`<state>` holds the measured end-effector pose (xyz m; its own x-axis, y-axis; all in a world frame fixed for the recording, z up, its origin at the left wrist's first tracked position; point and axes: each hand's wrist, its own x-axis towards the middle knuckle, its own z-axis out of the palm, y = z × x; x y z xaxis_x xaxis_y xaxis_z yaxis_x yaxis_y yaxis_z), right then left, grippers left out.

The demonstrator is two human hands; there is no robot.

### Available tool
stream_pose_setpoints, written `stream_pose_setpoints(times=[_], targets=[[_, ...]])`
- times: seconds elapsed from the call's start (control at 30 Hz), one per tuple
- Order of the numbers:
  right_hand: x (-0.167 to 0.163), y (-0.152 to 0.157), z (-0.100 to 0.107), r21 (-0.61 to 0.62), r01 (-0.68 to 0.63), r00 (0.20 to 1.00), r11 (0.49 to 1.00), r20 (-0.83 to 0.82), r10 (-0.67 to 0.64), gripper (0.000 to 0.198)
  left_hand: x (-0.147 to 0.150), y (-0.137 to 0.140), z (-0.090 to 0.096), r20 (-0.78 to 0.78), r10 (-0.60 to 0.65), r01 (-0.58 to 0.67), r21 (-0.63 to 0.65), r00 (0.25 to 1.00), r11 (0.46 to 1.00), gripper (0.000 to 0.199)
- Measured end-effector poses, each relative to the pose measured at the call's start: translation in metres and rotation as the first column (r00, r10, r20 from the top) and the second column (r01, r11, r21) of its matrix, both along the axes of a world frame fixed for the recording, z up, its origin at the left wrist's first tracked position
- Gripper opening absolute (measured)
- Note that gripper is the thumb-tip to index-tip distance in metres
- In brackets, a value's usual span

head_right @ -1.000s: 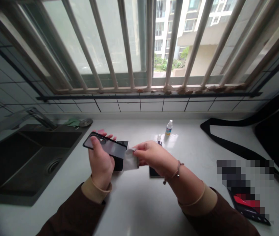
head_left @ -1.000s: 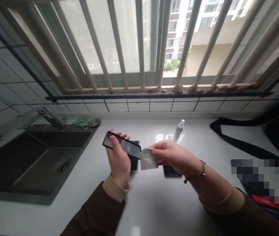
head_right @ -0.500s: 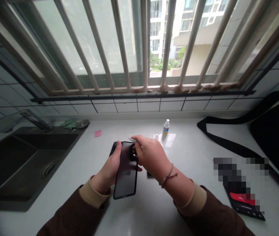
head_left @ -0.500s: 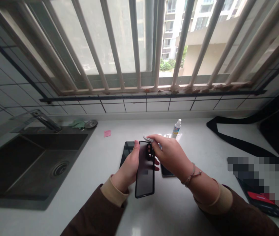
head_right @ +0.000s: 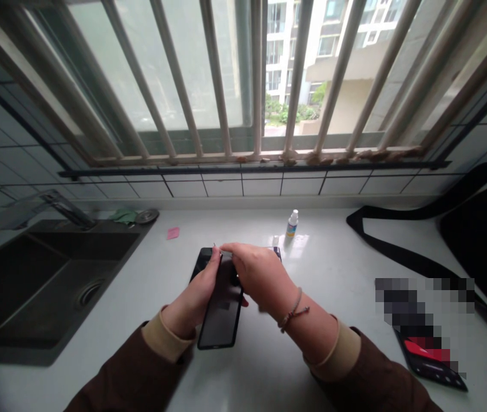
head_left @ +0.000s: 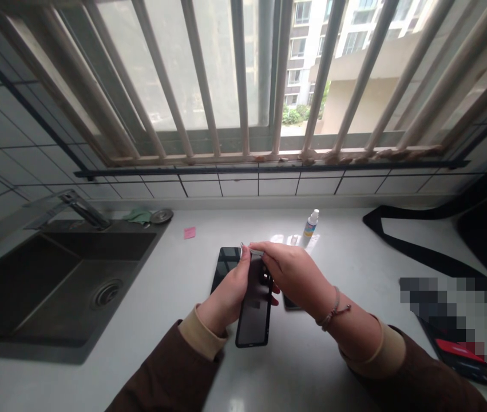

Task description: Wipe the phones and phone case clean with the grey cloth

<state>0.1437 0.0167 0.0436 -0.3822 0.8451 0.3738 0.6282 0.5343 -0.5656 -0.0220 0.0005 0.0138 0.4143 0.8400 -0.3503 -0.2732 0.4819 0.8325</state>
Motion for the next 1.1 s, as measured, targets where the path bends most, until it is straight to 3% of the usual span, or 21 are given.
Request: stream_pose_setpoints(times=[0.2,0.3,0.4,0.6,0.8,1.1], targets=[[0.0,0.004,-0.01,0.08,0.042,0.982,0.996,0.179,-0.056,0.038,0.001,0.004,0.001,0.115,0.072,-0.065,-0.057,0.991,0.996,0.078],[0.002,0.006,-0.011,0.057,0.057,0.962,0.997,0.263,-0.07,0.036,0.0,0.008,0.002,0.206,0.075,-0.06,-0.082,0.976,0.995,0.079],[0.005,0.007,-0.01,0.019,0.082,0.951,0.996,0.298,-0.084,0.035,-0.002,0.01,0.003,0.198,0.087,-0.066,-0.107,0.976,0.992,0.078],[0.002,0.003,-0.002,0.021,0.089,0.989,0.996,0.114,-0.091,0.033,-0.002,0.007,0.002,0.167,0.059,-0.052,-0.048,0.984,0.997,0.062],[0.001,0.001,-0.006,0.184,0.052,0.991,0.982,-0.134,-0.027,0.035,-0.002,0.01,-0.003,0.181,0.143,-0.145,-0.003,0.973,0.989,0.036],[0.001,0.004,-0.009,0.208,0.045,0.988,0.977,-0.157,-0.013,0.041,-0.001,0.019,-0.006,0.254,0.298,-0.323,0.06,0.92,0.945,0.029]])
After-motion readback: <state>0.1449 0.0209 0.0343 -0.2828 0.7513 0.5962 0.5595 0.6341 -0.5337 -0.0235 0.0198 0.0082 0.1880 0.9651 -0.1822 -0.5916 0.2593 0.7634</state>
